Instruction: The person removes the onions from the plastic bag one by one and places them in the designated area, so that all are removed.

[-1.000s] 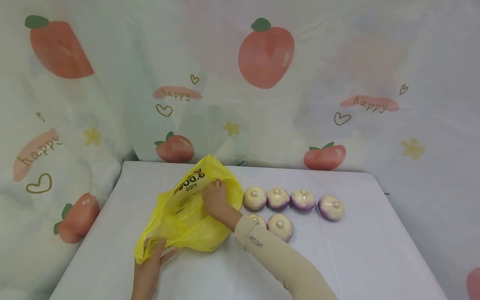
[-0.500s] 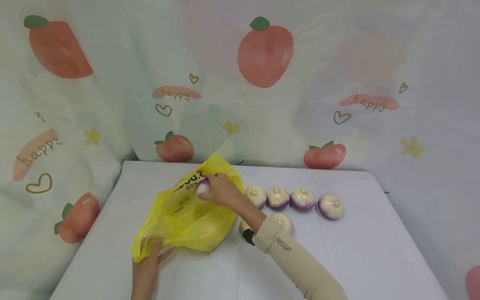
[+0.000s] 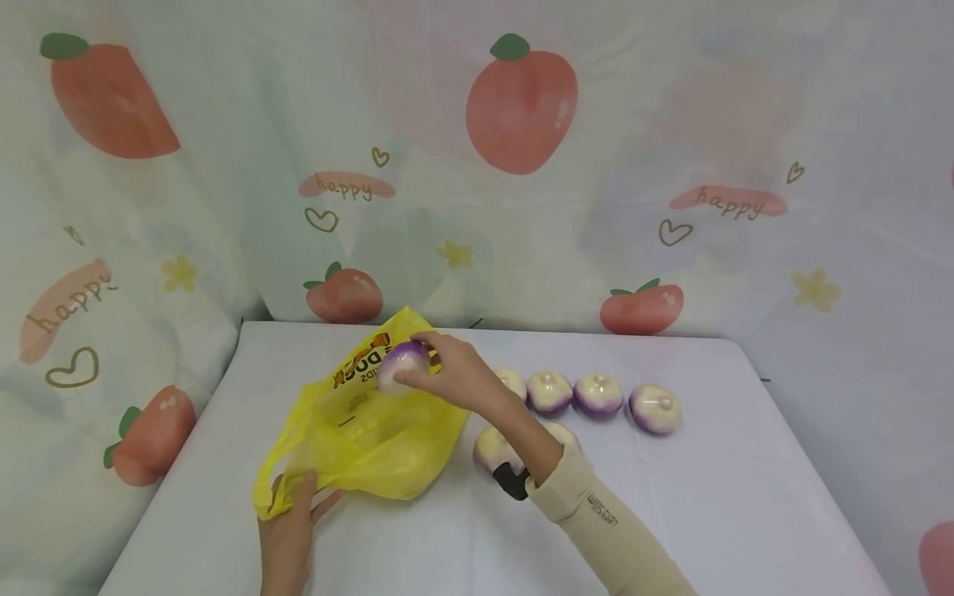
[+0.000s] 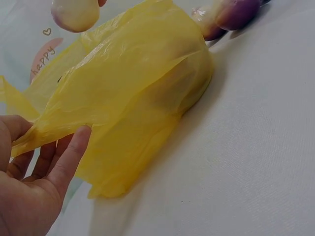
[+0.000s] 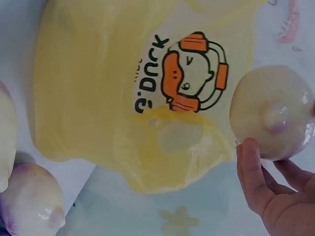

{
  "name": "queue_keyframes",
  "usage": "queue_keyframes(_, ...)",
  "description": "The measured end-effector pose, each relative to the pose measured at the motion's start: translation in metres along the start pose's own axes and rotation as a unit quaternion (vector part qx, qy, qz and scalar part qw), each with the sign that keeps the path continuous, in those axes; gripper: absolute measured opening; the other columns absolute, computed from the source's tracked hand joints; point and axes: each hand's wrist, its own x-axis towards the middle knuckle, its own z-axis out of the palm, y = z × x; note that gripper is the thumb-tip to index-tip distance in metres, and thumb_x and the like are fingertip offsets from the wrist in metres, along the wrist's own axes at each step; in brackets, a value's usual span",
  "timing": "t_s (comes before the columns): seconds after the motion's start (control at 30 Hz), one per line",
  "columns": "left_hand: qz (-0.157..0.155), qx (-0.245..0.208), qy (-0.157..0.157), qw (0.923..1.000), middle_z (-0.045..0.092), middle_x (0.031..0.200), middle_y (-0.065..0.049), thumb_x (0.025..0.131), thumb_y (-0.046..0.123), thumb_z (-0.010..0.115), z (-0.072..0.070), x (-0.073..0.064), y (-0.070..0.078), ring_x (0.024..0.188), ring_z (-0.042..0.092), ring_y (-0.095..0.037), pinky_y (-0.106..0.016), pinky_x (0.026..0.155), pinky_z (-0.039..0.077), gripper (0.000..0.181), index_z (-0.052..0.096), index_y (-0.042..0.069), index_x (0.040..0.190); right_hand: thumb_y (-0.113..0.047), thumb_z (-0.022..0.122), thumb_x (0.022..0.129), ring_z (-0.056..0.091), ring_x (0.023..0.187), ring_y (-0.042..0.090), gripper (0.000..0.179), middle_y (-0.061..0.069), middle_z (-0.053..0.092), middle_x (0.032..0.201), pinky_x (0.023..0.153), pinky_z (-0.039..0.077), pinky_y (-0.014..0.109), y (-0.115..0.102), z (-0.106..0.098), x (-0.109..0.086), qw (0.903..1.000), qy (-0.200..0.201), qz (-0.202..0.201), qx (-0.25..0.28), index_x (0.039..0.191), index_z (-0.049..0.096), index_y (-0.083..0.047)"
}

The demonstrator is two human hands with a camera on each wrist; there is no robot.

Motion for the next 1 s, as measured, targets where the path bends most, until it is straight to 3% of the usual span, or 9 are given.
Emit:
queue_keyframes(0.17,-0.002,0.01,0.006,0.9999,0.044,0.12,-0.012,0.087,0.047,0.064,0.0,0.004,-0.007,0.081,0.068,-0.029,-0.034,0.076,0.059,0.068,0.037,0.009,0.136,-0.044,0.071,0.082,0.058,0.103,0.018,0.065,0.001,0.056,0.123,0.087,0.054,0.033,-0.001,-0.009,-0.012,0.9987,0.045,-0.012,0.02,0.134,0.049,-0.012)
queue_keyframes(0.4,0.008,0.006,0.004,0.9999,0.047,0.118,-0.009,0.076,0.064,0.065,-0.005,0.015,-0.027,0.082,0.068,-0.025,-0.031,0.073,0.059,0.077,0.041,0.017,0.133,-0.034,0.075,0.082,0.056,0.108,0.024,0.065,0.007,0.052,0.129,0.091,0.053,0.037,0.011,-0.021,-0.031,0.9918,0.107,-0.033,0.062,0.135,0.045,-0.009)
queue_keyframes(0.57,0.006,0.009,-0.001,0.9999,0.046,0.119,-0.011,0.084,0.052,0.064,-0.003,0.007,-0.013,0.084,0.068,-0.026,-0.035,0.075,0.059,0.069,0.039,0.013,0.135,-0.032,0.077,0.08,0.051,0.115,0.024,0.07,0.007,0.049,0.131,0.093,0.051,0.032,0.026,-0.026,-0.044,0.9858,0.144,-0.036,0.077,0.135,0.042,-0.007)
queue_keyframes(0.63,0.006,0.009,0.0,0.9999,0.046,0.12,-0.01,0.082,0.055,0.065,-0.002,0.009,-0.015,0.084,0.068,-0.027,-0.035,0.075,0.059,0.072,0.039,0.014,0.135,-0.028,0.077,0.08,0.049,0.116,0.025,0.07,0.008,0.047,0.132,0.094,0.05,0.031,0.028,-0.029,-0.051,0.9838,0.155,-0.028,0.085,0.135,0.04,-0.005)
queue_keyframes(0.8,0.012,0.001,0.008,0.9999,0.047,0.12,-0.007,0.065,0.072,0.067,-0.006,0.027,-0.042,0.084,0.068,-0.027,-0.033,0.072,0.06,0.089,0.041,0.021,0.134,-0.018,0.077,0.081,0.046,0.119,0.031,0.076,0.014,0.039,0.137,0.096,0.048,0.033,0.038,-0.035,-0.066,0.9802,0.174,-0.005,0.096,0.14,0.033,0.0)
queue_keyframes(1.0,0.019,-0.018,0.007,0.9996,0.047,0.119,-0.008,0.07,0.064,0.07,-0.009,0.035,-0.056,0.089,0.066,-0.027,-0.035,0.071,0.06,0.079,0.044,0.023,0.132,-0.017,0.076,0.082,0.045,0.118,0.033,0.079,0.019,0.035,0.132,0.096,0.047,0.033,0.058,-0.04,-0.077,0.9795,0.189,-0.002,0.07,0.144,0.031,0.0)
